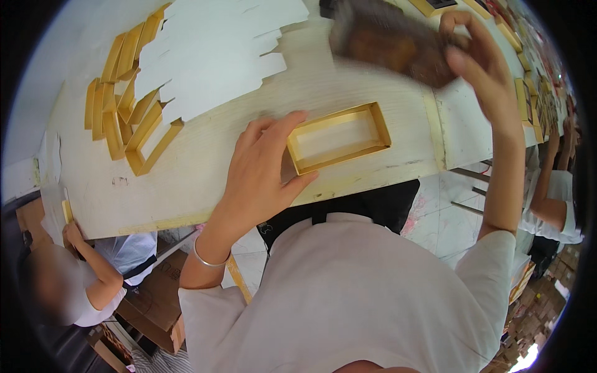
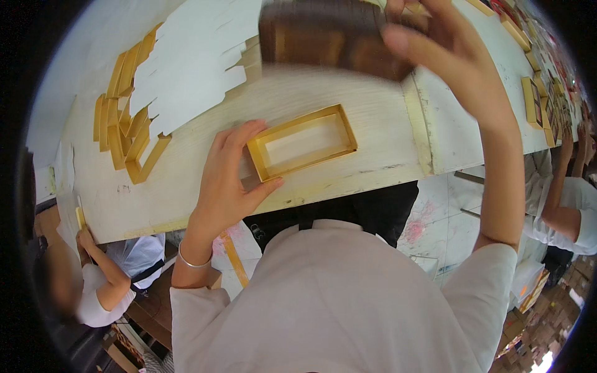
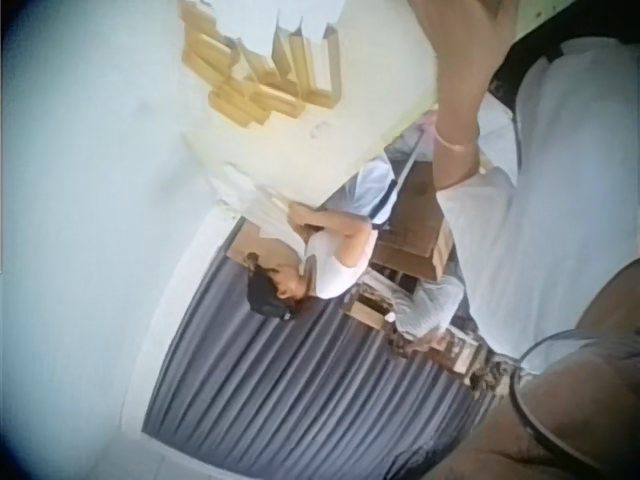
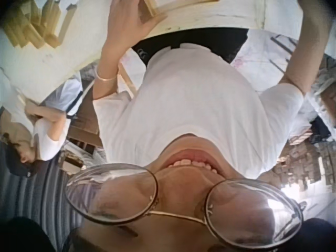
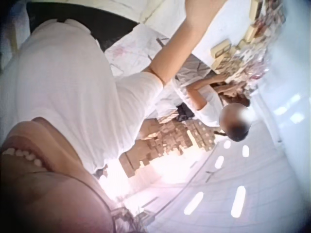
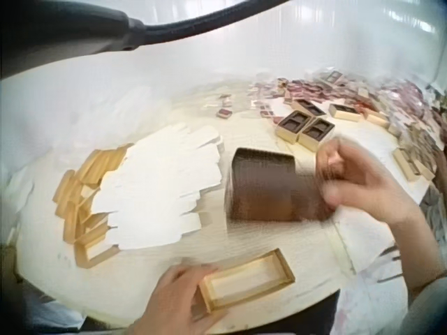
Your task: The person folds white cardboard pieces into rectangular frames and inserts black rectangular inserts into them. The person repeatedly picks up flat cardboard, folds it into a frame, places an insert inside, and sets the completed unit aside on the table.
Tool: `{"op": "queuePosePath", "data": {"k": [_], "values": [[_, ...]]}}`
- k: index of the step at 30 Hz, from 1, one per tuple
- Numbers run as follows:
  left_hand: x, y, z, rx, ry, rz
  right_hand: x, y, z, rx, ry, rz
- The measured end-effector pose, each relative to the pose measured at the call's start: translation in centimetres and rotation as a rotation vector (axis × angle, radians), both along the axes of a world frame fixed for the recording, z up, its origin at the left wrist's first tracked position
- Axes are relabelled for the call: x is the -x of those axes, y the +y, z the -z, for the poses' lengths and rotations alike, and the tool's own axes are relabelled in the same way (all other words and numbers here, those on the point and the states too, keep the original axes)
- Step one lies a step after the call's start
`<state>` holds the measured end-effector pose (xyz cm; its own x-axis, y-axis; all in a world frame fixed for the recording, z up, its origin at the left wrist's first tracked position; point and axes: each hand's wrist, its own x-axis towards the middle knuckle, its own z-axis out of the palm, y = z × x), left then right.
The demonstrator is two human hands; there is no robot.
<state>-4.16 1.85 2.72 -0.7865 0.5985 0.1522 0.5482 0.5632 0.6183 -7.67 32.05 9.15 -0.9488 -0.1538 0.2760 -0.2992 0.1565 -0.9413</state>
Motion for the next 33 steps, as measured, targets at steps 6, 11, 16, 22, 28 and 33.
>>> {"op": "queuePosePath", "data": {"k": [6, 11, 16, 22, 28, 33], "values": [[0.5, 1.1, -0.5, -0.073, -0.161, 0.082, -2.6, -0.1, 1.4, -0.34, -0.637, -0.34], [1.2, 1.7, -0.8, -0.115, -0.35, 0.12, -4.4, -5.4, 3.3, -0.867, -0.034, -0.096], [2.1, 0.9, -1.3, -0.089, -0.402, 0.154, -5.0, -3.3, 1.8, -0.873, 0.322, -0.184], [3.0, 1.2, -1.7, -0.078, -0.494, 0.219, -5.4, -1.8, 3.6, -1.049, 0.916, -0.329], [3.2, 0.6, -1.2, -0.109, -0.526, 0.246, -5.6, -1.3, 3.3, -0.808, 0.63, -0.497], [4.1, 0.6, -2.1, -0.036, -0.533, 0.279, -5.3, -2.6, 4.4, -1.018, 0.997, -0.406]]}}
